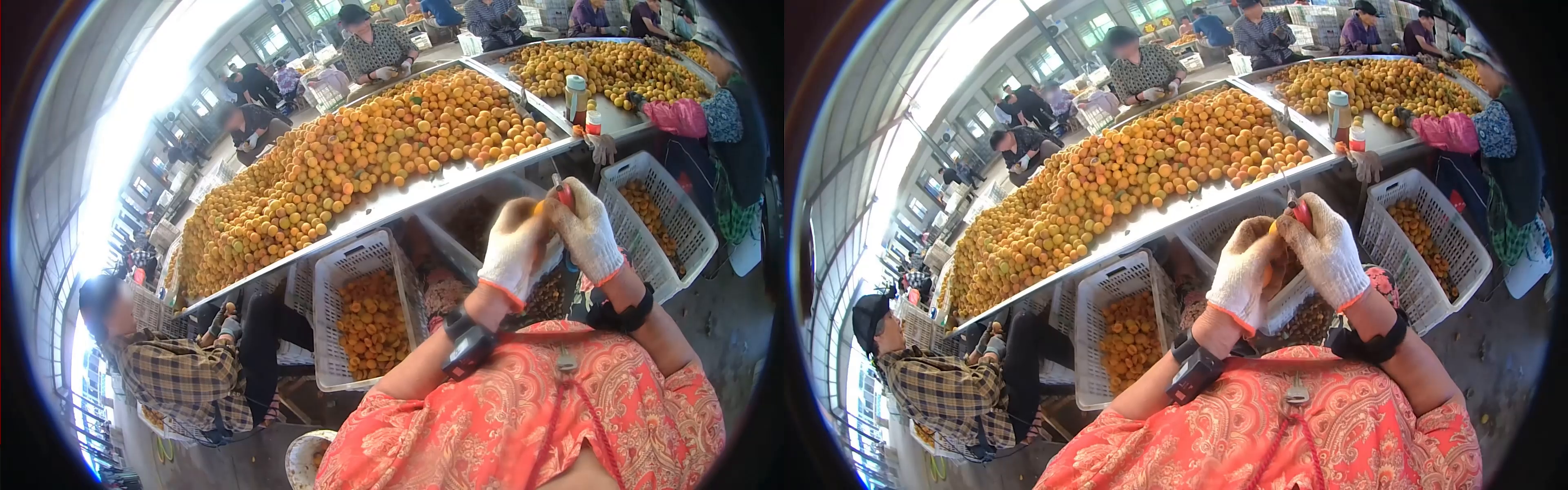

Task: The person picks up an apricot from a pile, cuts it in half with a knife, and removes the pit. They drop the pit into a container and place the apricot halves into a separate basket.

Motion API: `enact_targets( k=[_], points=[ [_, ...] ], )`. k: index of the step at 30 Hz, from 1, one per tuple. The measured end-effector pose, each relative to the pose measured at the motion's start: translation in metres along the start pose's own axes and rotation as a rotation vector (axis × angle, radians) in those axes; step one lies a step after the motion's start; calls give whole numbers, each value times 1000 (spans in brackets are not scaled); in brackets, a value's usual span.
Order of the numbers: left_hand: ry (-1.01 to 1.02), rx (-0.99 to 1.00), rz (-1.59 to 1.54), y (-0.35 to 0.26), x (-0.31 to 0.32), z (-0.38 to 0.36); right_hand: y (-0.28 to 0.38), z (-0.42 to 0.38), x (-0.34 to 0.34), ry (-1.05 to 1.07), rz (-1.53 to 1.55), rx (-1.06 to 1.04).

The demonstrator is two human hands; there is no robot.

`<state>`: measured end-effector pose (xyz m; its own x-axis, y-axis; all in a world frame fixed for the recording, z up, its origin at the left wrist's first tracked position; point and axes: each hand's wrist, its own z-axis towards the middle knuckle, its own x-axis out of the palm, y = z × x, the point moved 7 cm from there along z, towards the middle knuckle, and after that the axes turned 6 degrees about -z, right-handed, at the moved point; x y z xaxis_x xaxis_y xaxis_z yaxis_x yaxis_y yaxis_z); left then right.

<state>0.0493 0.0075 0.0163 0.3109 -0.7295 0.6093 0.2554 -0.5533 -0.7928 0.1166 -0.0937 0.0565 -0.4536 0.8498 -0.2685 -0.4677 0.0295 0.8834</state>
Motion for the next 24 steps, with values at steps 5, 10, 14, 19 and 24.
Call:
enact_targets(
  k=[5,10,14,19,24],
  points=[
    [140,-213,-26,1,6,-9,-2,-3,2,13,190,-48],
    [196,33,165,1,12,-4,7,-16,8,140,615,468],
    [191,140,344,-2,15,-6,-1,-18,7,160,705,521],
    [166,31,221,7,14,-5,-2,-20,5,186,729,481],
    [106,-115,85,3,16,-10,4,-17,0,81,396,45]
  ],
)
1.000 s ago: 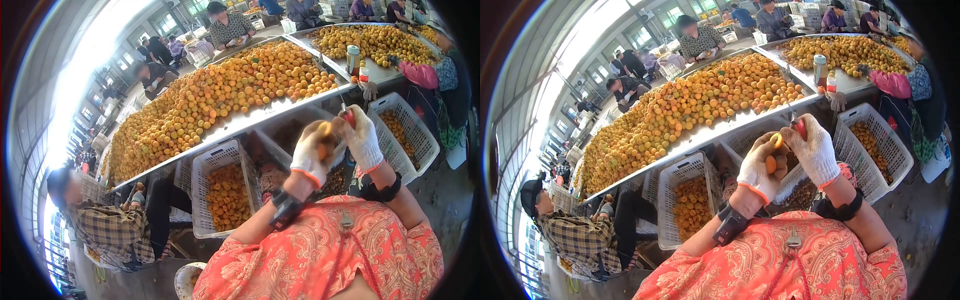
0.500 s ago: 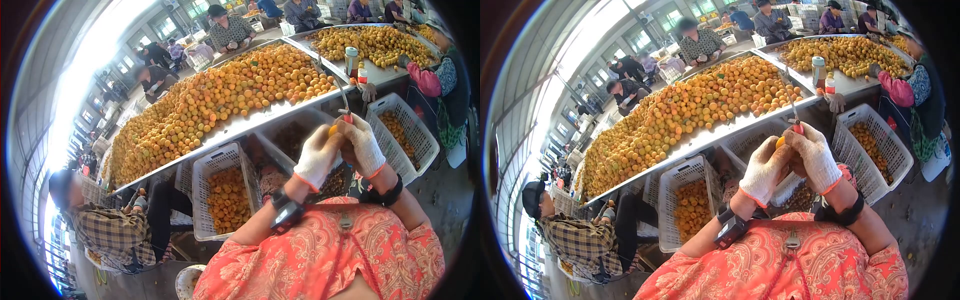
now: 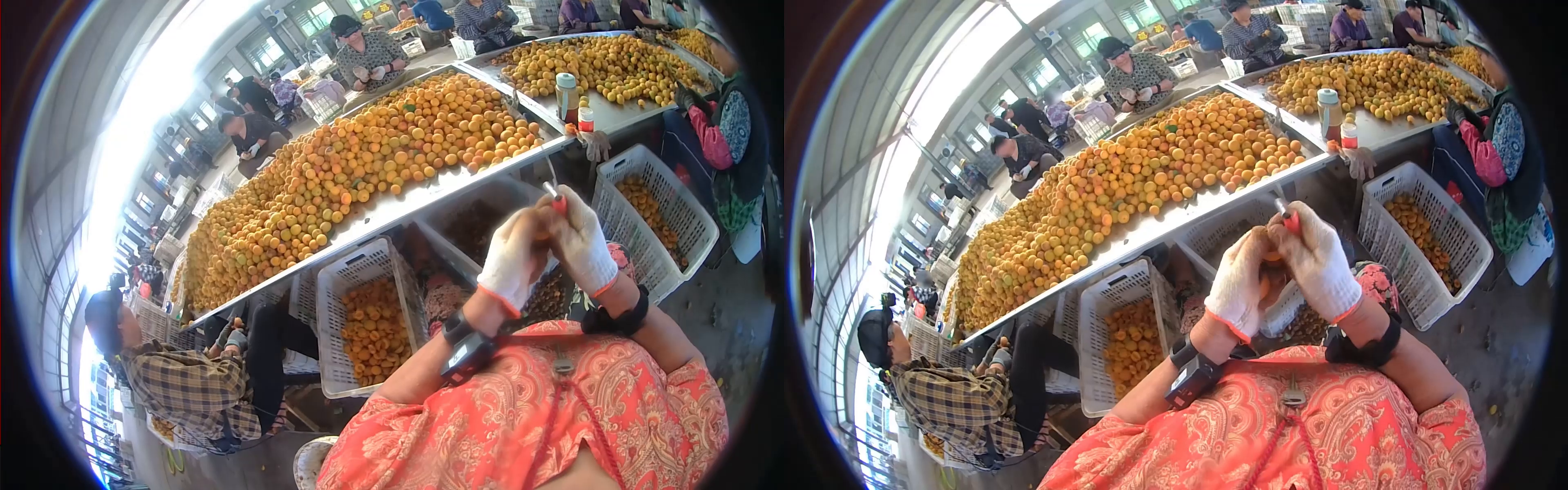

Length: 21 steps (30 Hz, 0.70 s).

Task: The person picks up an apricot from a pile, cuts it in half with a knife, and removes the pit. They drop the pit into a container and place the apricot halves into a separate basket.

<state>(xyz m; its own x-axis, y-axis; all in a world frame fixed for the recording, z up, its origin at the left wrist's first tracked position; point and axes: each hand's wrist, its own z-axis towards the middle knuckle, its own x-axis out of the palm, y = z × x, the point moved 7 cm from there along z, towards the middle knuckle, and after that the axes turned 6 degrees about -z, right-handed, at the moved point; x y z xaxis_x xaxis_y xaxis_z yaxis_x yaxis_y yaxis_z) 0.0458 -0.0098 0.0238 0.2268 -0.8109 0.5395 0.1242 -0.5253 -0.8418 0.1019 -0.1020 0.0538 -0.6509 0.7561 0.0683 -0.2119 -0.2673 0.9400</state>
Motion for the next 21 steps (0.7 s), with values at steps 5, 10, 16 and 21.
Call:
enact_targets(
  k=[5,10,16,21],
  points=[
    [-48,-248,-296,21,-7,-2,17,-9,3,21,-509,-297],
    [-114,-355,-365,39,-21,2,11,-7,3,107,-674,-339],
    [-132,-154,27,25,-15,7,-3,-5,-2,137,-782,-246],
    [-157,-152,69,26,-20,6,-11,0,-5,9,-851,-226]
  ],
)
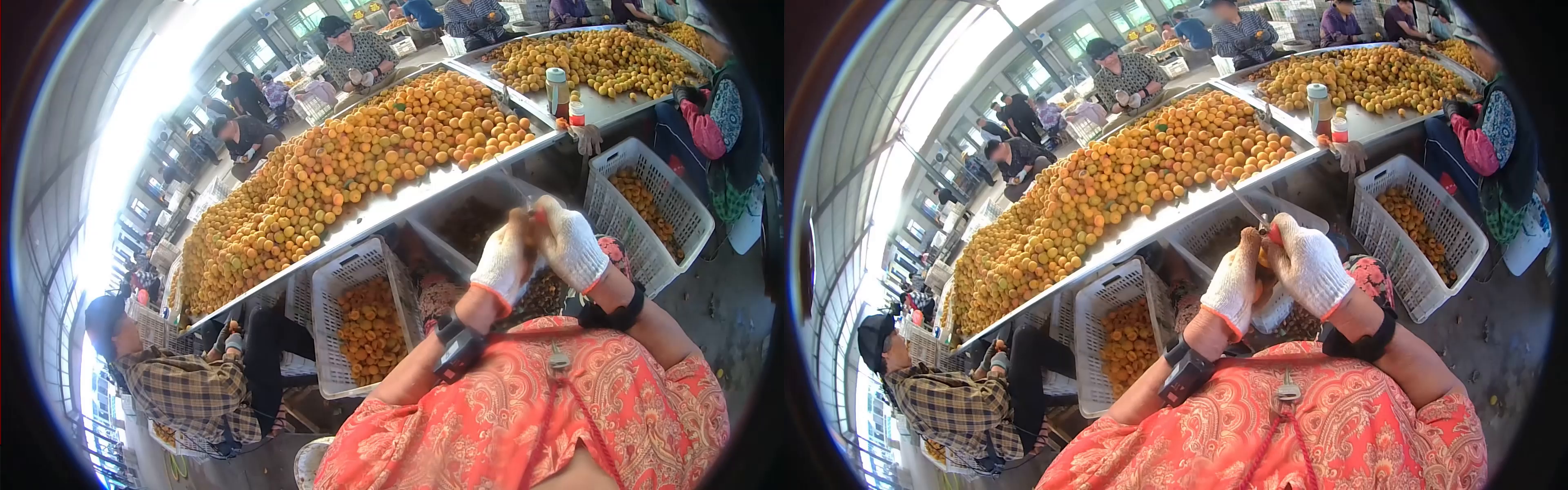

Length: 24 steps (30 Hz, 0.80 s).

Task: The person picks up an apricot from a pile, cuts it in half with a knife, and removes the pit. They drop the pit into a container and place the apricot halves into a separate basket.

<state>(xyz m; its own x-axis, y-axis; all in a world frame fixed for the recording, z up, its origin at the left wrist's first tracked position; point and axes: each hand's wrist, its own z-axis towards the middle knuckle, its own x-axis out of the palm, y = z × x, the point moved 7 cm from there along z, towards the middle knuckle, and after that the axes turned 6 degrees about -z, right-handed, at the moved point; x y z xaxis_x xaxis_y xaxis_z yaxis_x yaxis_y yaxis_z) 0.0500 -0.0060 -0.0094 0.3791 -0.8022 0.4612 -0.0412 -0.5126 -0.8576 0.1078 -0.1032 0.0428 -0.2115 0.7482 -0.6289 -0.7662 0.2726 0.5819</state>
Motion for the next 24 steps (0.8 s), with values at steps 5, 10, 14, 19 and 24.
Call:
enact_targets(
  k=[5,10,14,19,24],
  points=[
    [109,51,48,-7,-9,-2,-6,3,2,-124,301,40],
    [-24,108,-19,-34,-78,-11,-24,16,4,-174,310,74],
    [-363,153,81,-55,-165,-31,-71,28,31,-113,44,141],
    [-715,198,58,-51,-284,-72,-94,16,42,-25,40,255],
    [-949,120,184,-57,-394,-107,-118,-14,61,91,107,336]
  ],
)
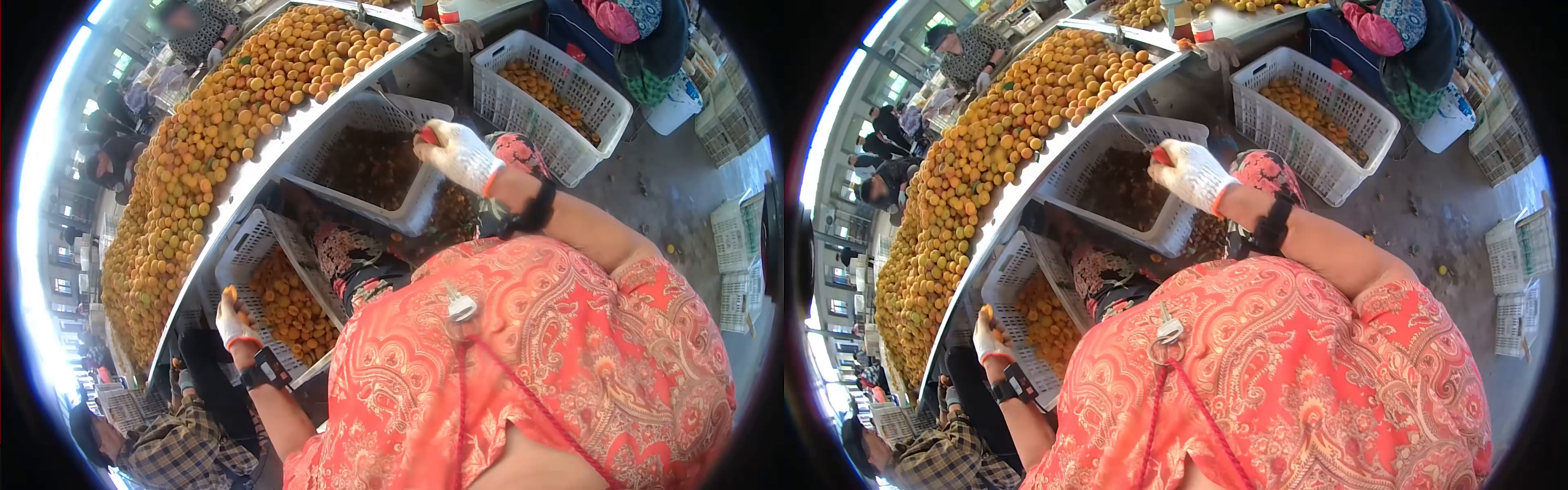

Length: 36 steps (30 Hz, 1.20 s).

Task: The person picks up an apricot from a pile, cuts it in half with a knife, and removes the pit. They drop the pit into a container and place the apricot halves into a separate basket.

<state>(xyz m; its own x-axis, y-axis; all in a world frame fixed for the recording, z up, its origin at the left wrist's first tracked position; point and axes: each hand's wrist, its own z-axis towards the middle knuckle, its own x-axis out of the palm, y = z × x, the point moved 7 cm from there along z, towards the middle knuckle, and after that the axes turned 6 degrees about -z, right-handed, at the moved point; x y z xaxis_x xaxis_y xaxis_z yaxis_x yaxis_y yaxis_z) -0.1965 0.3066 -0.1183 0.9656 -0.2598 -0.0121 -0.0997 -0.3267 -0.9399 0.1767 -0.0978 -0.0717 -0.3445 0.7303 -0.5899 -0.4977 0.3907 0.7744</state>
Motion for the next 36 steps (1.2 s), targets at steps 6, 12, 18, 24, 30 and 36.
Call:
enact_targets(
  k=[6,12,18,24,30,36],
  points=[
    [-195,117,477,-8,-80,98,-28,-3,6,32,44,85],
    [92,423,342,-49,5,155,-45,2,26,74,113,163],
    [463,248,339,-65,235,92,-68,15,49,117,102,197],
    [770,339,526,-46,392,74,-95,26,64,138,138,265],
    [736,760,918,-52,482,83,-118,38,71,155,186,345],
    [849,447,1010,-17,525,111,-131,43,69,147,222,386]
  ],
)
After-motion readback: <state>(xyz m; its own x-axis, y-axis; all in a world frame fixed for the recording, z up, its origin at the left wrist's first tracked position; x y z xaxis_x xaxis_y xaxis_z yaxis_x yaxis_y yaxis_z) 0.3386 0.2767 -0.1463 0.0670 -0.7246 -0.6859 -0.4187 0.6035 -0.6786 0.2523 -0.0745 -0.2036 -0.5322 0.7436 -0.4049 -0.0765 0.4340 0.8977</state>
